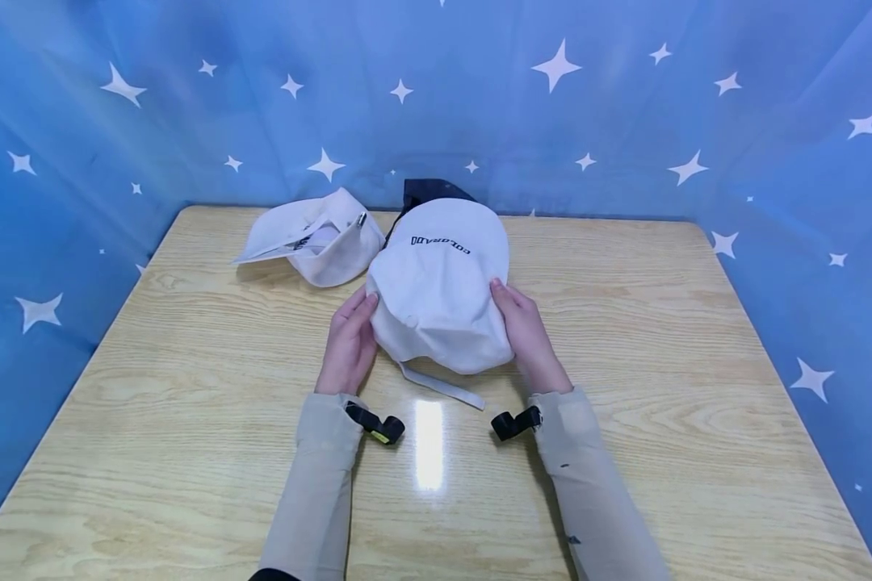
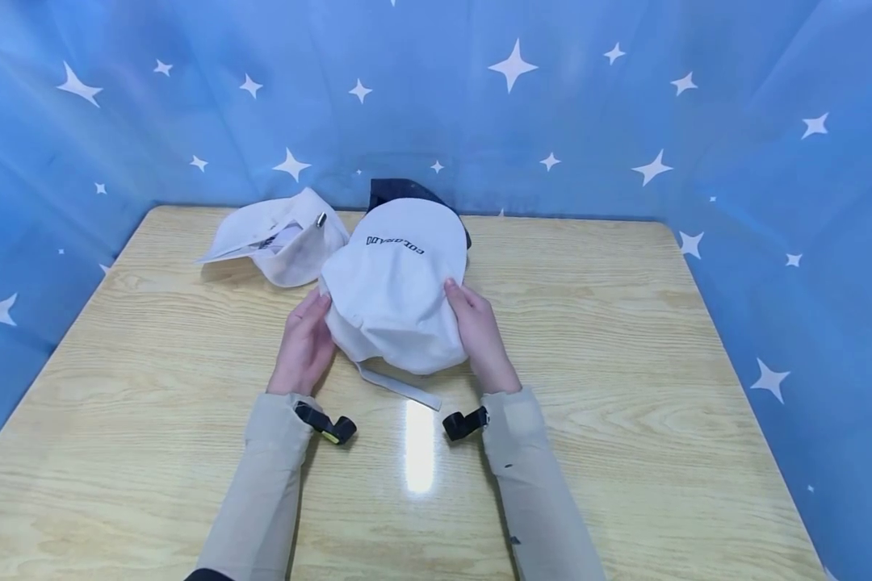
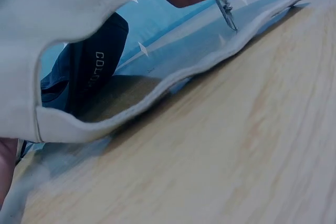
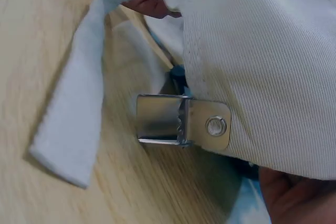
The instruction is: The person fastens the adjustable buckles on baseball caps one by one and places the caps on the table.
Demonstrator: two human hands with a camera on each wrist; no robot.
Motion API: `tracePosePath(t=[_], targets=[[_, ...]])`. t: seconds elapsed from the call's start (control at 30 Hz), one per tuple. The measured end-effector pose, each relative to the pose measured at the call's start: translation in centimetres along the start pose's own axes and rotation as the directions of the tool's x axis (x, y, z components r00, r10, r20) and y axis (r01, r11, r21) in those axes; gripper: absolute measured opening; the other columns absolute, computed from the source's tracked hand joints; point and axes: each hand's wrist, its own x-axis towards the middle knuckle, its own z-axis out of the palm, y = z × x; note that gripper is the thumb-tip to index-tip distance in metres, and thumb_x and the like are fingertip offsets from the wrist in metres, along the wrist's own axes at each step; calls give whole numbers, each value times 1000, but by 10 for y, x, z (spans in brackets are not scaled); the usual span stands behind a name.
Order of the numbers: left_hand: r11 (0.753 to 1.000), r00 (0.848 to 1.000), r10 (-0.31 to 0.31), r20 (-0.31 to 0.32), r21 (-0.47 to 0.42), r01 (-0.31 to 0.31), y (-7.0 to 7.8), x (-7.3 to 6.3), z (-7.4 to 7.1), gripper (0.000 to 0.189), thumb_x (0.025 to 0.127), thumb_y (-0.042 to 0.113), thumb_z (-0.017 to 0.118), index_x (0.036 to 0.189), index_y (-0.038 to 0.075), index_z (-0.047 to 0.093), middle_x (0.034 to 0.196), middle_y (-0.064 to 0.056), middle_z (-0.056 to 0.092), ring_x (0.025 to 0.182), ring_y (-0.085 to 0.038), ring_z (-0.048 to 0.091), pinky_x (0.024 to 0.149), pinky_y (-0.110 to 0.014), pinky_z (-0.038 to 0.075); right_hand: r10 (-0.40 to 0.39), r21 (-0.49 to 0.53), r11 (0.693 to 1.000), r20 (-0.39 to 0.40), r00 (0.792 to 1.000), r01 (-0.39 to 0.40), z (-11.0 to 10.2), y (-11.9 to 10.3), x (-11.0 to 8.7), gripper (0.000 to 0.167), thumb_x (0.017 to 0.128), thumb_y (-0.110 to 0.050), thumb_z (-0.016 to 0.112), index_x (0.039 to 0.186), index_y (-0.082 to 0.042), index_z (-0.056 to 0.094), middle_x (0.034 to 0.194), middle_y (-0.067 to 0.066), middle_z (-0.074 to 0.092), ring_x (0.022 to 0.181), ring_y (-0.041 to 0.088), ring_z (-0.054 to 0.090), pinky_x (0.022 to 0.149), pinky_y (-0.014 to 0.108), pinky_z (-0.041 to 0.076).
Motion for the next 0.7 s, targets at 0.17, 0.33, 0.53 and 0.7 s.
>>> tracePosePath(t=[0.17,0.33,0.53,0.7], targets=[[1000,1000,8,-8,-13,-8,0,1,0,44,86,16,59,126,2,47,132,-13,43,122,-24,38,101,-34,30,21,53,998,66,998,-25,-1,-1,-1,61,83,-61,42,125,-17,49,103,7,55,89,18,55,83,33,40],[998,999,13,46,-58,-10,2,-1,1,43,90,15,53,130,4,43,136,-11,38,125,-23,33,103,-34,25,-25,97,995,191,981,7,-11,-8,-7,61,86,-60,38,126,-15,46,104,8,53,90,20,54,83,33,41],[991,991,54,123,-130,-38,1,1,-1,45,93,19,47,133,2,38,139,-13,32,127,-25,30,104,-35,23,-162,203,973,279,946,107,-18,-13,-11,55,91,-50,37,133,-14,39,107,9,50,91,17,53,80,28,43],[965,986,107,131,-253,-72,1,2,-3,44,93,18,47,131,-1,39,138,-15,33,125,-25,32,105,-34,20,-206,274,954,312,928,120,-16,-14,-10,50,94,-43,35,140,-27,26,124,8,43,103,18,47,89,30,38]])
